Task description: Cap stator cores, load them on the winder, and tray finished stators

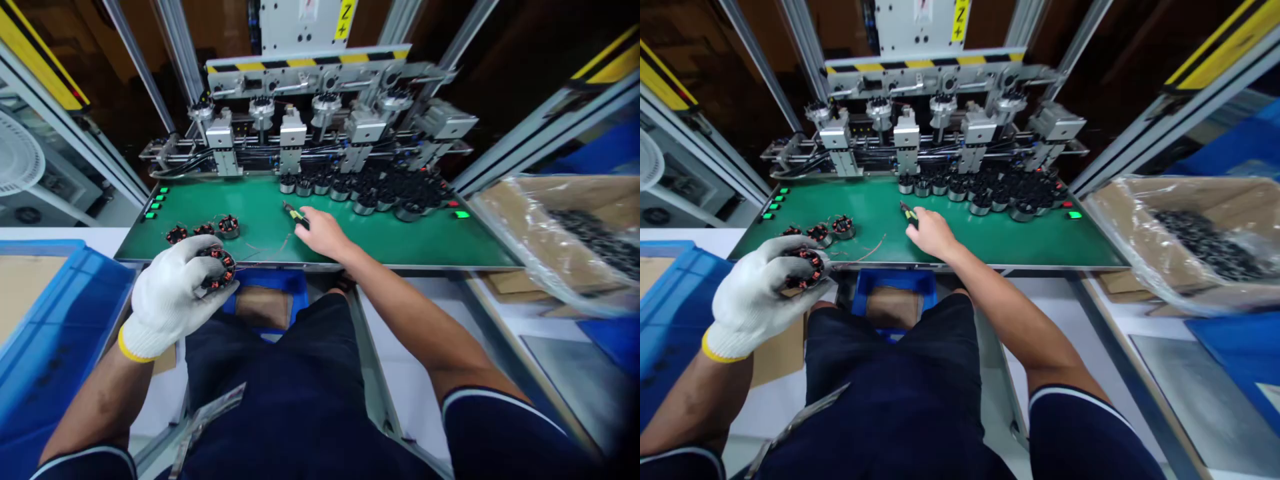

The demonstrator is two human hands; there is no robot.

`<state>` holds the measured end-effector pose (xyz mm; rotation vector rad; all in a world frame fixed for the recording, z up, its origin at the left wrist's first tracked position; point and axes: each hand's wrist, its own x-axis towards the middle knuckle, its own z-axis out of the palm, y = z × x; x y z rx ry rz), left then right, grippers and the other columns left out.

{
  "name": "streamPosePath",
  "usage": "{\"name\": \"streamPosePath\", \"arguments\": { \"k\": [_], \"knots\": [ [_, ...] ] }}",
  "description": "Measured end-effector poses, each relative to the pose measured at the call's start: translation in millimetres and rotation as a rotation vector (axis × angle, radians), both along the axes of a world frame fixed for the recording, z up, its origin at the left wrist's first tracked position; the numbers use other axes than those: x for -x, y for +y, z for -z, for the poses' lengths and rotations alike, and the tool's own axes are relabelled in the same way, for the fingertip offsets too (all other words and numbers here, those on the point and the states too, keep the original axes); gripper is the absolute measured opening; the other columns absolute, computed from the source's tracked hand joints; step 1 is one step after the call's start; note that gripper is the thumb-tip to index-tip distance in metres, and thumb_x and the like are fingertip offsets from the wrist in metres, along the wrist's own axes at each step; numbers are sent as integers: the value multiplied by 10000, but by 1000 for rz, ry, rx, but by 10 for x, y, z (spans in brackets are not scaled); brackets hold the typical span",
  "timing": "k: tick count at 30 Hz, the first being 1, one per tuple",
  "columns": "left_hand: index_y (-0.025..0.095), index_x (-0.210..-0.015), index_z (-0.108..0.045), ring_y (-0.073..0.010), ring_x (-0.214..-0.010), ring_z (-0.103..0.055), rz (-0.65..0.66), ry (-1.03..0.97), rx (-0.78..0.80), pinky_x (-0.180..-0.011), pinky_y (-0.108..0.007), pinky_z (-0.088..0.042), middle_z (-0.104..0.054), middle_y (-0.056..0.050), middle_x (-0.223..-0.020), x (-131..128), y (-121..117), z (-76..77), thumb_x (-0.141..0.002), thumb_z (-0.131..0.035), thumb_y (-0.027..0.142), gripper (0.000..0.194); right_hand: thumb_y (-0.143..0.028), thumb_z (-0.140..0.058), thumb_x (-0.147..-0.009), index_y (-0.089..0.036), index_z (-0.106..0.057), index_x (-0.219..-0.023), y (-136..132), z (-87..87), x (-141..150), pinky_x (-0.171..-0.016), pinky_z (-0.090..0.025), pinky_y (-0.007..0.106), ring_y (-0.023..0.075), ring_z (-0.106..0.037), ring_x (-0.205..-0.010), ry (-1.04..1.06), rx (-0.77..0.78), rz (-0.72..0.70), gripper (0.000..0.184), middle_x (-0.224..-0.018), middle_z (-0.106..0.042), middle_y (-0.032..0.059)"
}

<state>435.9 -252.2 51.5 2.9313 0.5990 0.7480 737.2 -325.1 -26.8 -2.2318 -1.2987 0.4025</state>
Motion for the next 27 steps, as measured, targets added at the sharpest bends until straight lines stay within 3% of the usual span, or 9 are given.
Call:
{"name": "streamPosePath", "arguments": {
  "k": [3, 6, 8, 10, 14, 17, 21, 27],
  "knots": [
    [268, -863, -661, -262, -917, -767, -72, 10, -53, -672, -385, -588, -763, -66, -1195, 184, -60, 87, -929, -636, 498, 241, -274, -370, -1031, -105, -474, -1487, -444, 51, 137, -914, -598, 364, 235, -720, -1064, 295, -122, -76, 497, -1284, -699, 182],
    [260, -848, -648, -265, -898, -769, -109, 2, -61, -650, -386, -589, -765, -79, -1182, 263, -111, 147, -930, -634, 491, 245, -418, -589, -968, -207, -507, -1448, -1037, 157, 541, -782, -614, 321, 201, -723, -913, 785, -334, -212, 530, -1166, -710, 121],
    [263, -848, -643, -268, -917, -770, -102, -3, -41, -657, -385, -596, -766, -77, -1177, 273, -123, 184, -923, -647, 484, 234, -366, -712, -918, -243, -545, -1376, -1376, 232, 879, -812, -605, 307, 173, -707, -875, 926, -274, -296, 503, -1053, -696, 81],
    [271, -859, -639, -260, -911, -768, -64, -9, -21, -656, -381, -598, -767, -60, -1166, 260, -123, 219, -915, -667, 473, 212, -281, -713, -917, -253, -522, -1352, -1580, 297, 1190, -828, -599, 292, 149, -698, -865, 994, -218, -344, 476, -1029, -664, 62],
    [286, -931, -605, -239, -947, -764, 21, -4, 5, -716, -375, -621, -747, -29, -1199, 214, -134, 264, -909, -719, 410, 170, -173, -638, -922, -249, -462, -1375, -1625, 386, 1526, -855, -602, 304, 137, -688, -891, 1054, -303, -423, 492, -1078, -648, 73],
    [297, -979, -579, -244, -1019, -757, 47, -9, 21, -764, -380, -637, -721, -20, -1239, 193, -164, 265, -912, -737, 387, 193, -125, -595, -902, -233, -400, -1512, -1561, 419, 1544, -965, -609, 373, 169, -707, -1037, 1049, -432, -487, 650, -1222, -661, 131],
    [285, -946, -604, -240, -962, -762, 54, 17, 29, -710, -385, -633, -730, -39, -1195, 181, -198, 249, -927, -714, 392, 155, -91, -592, -842, -225, -407, -1579, -1511, 420, 1510, -1099, -565, 439, 209, -698, -1182, 991, -450, -498, 772, -1312, -669, 149],
    [283, -885, -646, -243, -889, -766, 23, 44, 82, -642, -388, -604, -762, -60, -1149, 208, -210, 257, -918, -690, 438, 164, -86, -578, -820, -250, -469, -1563, -1432, 375, 1525, -1011, -612, 393, 186, -706, -1064, 1050, -465, -453, 769, -1226, -681, 111]
  ]
}}
